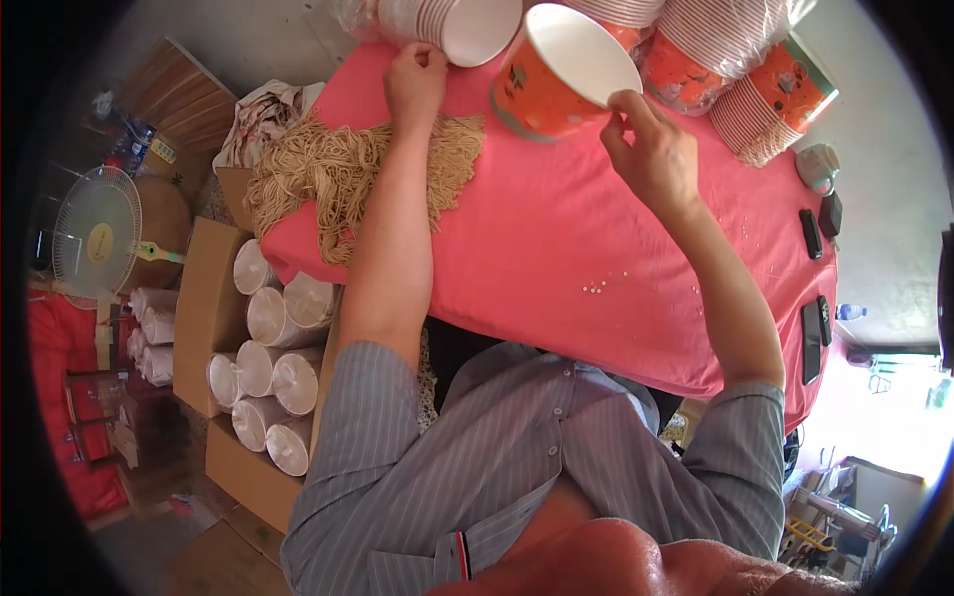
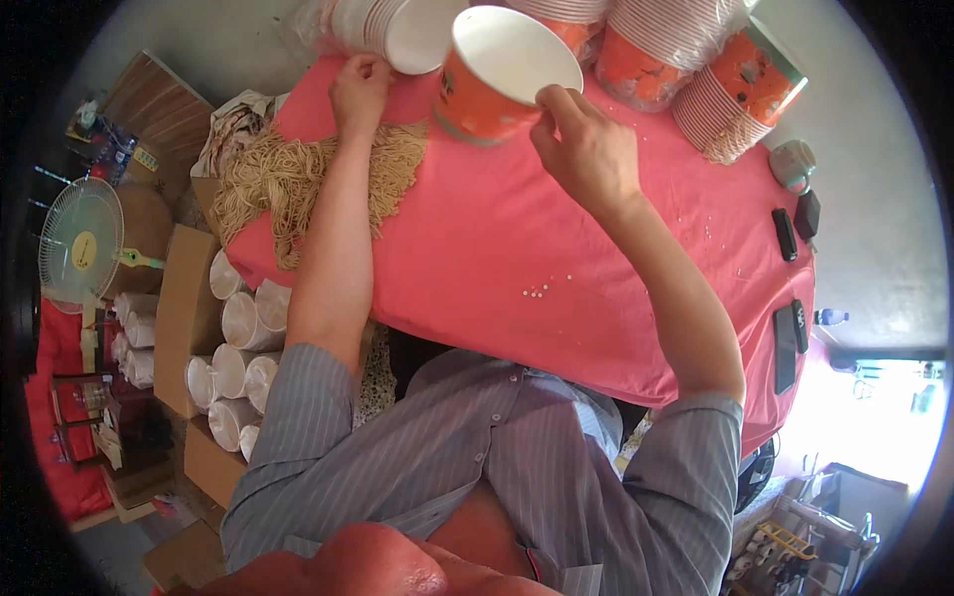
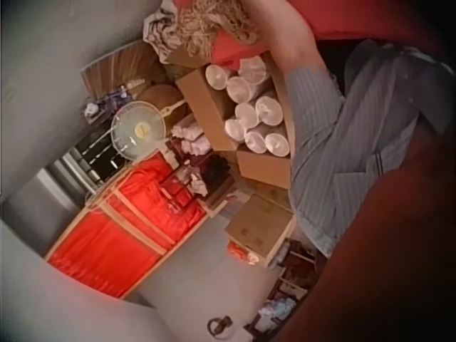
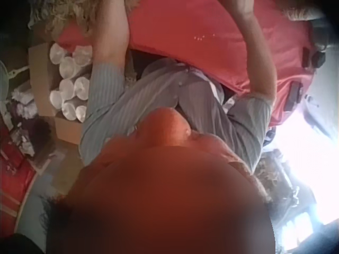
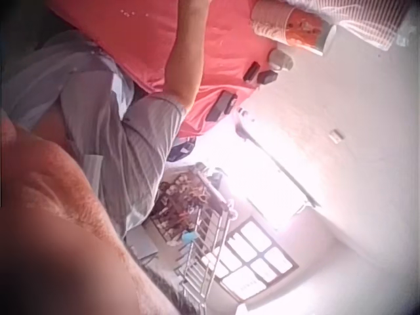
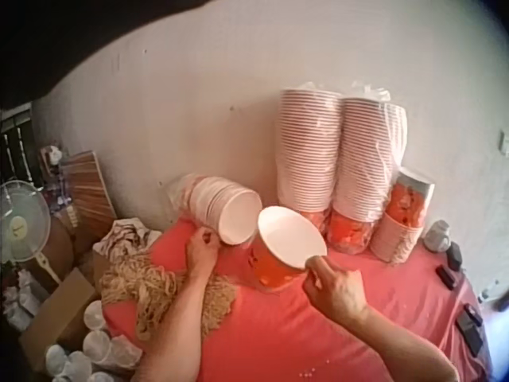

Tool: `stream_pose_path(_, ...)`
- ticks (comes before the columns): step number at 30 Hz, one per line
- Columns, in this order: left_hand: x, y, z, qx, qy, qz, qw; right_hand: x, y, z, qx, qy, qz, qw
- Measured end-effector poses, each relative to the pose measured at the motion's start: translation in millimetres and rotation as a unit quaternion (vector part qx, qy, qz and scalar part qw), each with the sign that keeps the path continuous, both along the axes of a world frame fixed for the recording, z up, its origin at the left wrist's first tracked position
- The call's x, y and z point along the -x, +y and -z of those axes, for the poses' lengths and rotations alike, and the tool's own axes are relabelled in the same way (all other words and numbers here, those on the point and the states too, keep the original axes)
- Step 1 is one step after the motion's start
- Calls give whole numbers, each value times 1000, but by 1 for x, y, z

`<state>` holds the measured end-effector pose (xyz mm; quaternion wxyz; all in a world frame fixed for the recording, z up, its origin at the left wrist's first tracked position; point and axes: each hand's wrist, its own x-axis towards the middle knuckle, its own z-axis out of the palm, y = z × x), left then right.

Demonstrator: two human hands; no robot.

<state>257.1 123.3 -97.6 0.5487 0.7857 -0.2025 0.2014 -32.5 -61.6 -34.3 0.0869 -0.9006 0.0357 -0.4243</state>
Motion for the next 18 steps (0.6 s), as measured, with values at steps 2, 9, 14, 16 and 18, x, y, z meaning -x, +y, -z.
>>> stream_pose_path(2, -6, -3, 1, 0, -16, -15, 1000, 25, -6, -7, 28, -5, -23, 999)
stream_pose_path(9, -32, 33, 9, -86, -138, -34, 986, 42, -10, -3, -4, -4, -24, 1000)
stream_pose_path(14, 23, 46, -61, 17, -9, 58, 998, 54, -25, -17, -35, 37, -43, 998)
stream_pose_path(16, 56, 56, -80, 35, 29, 96, 994, 64, -28, -23, -54, 56, -67, 995)
stream_pose_path(18, 72, 82, -89, -79, 29, 122, 989, 71, -27, -34, -62, 95, -87, 990)
